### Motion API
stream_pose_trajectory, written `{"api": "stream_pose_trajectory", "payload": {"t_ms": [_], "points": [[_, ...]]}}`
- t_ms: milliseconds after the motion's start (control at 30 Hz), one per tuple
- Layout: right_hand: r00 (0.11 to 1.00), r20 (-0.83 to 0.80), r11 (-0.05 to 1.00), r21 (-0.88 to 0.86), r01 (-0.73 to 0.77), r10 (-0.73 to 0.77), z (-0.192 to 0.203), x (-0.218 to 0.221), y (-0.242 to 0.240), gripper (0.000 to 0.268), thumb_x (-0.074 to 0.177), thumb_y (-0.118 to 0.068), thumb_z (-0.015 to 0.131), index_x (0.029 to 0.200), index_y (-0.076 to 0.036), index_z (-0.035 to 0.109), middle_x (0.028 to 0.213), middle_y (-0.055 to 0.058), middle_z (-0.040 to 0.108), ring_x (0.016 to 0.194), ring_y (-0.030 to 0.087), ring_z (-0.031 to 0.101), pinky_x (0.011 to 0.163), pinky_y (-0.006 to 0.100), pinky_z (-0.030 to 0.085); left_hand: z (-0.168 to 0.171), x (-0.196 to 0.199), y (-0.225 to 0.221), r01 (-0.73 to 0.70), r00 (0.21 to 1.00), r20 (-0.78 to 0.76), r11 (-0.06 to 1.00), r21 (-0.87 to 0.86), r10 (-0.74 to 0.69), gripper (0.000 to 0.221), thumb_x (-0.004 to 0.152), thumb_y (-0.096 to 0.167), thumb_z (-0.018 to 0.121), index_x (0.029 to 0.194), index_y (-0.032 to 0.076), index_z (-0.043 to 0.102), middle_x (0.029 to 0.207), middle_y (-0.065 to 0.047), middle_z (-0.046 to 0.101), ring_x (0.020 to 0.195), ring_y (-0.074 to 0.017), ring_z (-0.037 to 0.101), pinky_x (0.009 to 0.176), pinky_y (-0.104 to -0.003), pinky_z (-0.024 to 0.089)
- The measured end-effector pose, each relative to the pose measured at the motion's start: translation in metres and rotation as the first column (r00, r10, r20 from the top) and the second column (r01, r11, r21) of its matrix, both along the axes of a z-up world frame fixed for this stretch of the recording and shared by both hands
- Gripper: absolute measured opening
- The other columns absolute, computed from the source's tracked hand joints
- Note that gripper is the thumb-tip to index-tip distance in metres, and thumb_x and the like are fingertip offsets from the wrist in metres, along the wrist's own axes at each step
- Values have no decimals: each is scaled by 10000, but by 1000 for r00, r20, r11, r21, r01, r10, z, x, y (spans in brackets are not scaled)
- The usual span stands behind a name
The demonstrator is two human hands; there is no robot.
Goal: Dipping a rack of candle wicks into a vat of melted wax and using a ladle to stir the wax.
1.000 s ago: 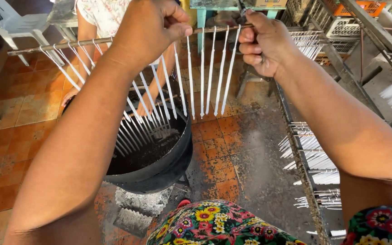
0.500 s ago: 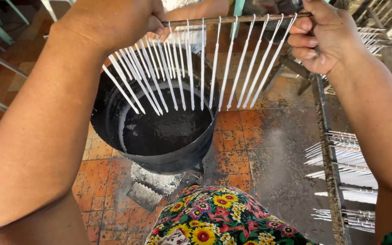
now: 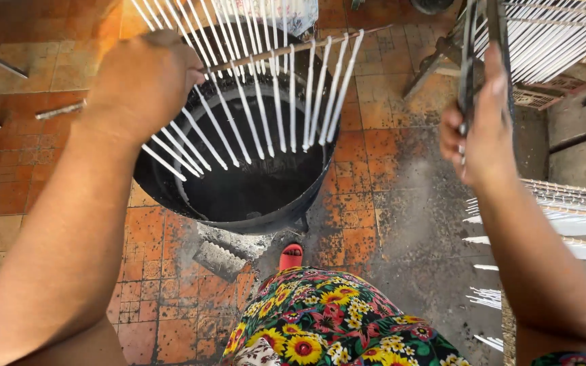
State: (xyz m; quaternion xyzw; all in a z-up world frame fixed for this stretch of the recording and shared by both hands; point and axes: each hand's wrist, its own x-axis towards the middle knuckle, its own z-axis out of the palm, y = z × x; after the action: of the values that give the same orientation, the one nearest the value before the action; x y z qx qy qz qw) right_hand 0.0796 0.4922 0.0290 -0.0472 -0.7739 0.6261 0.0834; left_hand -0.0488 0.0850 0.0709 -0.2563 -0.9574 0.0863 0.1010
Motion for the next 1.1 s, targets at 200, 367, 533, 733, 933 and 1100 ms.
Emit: {"api": "stream_pose_trajectory", "payload": {"t_ms": [200, 367, 533, 733, 933, 1100], "points": [[998, -38, 997, 56, 44, -42, -89, 49, -23, 681, 1088, -480, 121, 1663, -114, 113, 705, 28, 363, 455, 122, 413, 354, 226, 322, -106, -14, -20, -113, 992, -59, 993, 36, 115, 119, 963, 318, 733, 994, 216, 787, 945, -26, 690, 818, -279, 732, 683, -446, 633], [995, 89, 987, -154, 49, -36, -225, 85, 0, 612, 1101, -469, 224, 1425, -6, 459, 630, 34, 416, 363, 130, 410, 284, 263, 327, -215, -17, -25, -171, 982, 105, 978, 120, 159, 142, 958, 280, 709, 999, 149, 742, 957, -60, 645, 869, -300, 710, 714, -467, 633], [985, 169, 944, -323, 70, -16, -221, 101, -30, 590, 1065, -461, 393, 1456, -33, 497, 667, -34, 353, 436, 51, 236, 330, 223, 222, -312, -14, -21, -254, 890, 419, 958, 132, 179, 136, 936, 180, 577, 1007, 70, 615, 1028, -142, 575, 982, -422, 611, 702, -577, 545], [965, 255, 907, -389, 159, -60, -257, 106, -38, 618, 1025, -467, 463, 1478, -47, 490, 649, -46, 328, 458, 46, 240, 342, 213, 200, -409, -58, -16, -219, 752, 646, 974, 54, 133, 198, 1077, 181, 559, 999, 35, 669, 961, -117, 562, 750, -297, 603, 604, -443, 536], [945, 290, 900, -354, 255, -153, -265, 95, -62, 608, 1015, -403, 489, 1486, -20, 487, 644, -45, 349, 458, 52, 246, 353, 231, 213, -516, -115, -17, -264, 656, 742, 963, 53, 139, 217, 1066, 144, 513, 982, 0, 653, 998, -119, 518, 761, -312, 551, 601, -438, 435], [840, 465, 833, -319, 452, -278, -288, 95, -69, 639, 994, -343, 490, 1532, -1, 455, 653, 5, 335, 461, 104, 234, 390, 288, 205, -584, -144, -17, -415, 648, 730, 904, 100, 217, 149, 991, 91, 577, 1056, 24, 693, 1120, -199, 584, 877, -450, 637, 691, -578, 513]]}}
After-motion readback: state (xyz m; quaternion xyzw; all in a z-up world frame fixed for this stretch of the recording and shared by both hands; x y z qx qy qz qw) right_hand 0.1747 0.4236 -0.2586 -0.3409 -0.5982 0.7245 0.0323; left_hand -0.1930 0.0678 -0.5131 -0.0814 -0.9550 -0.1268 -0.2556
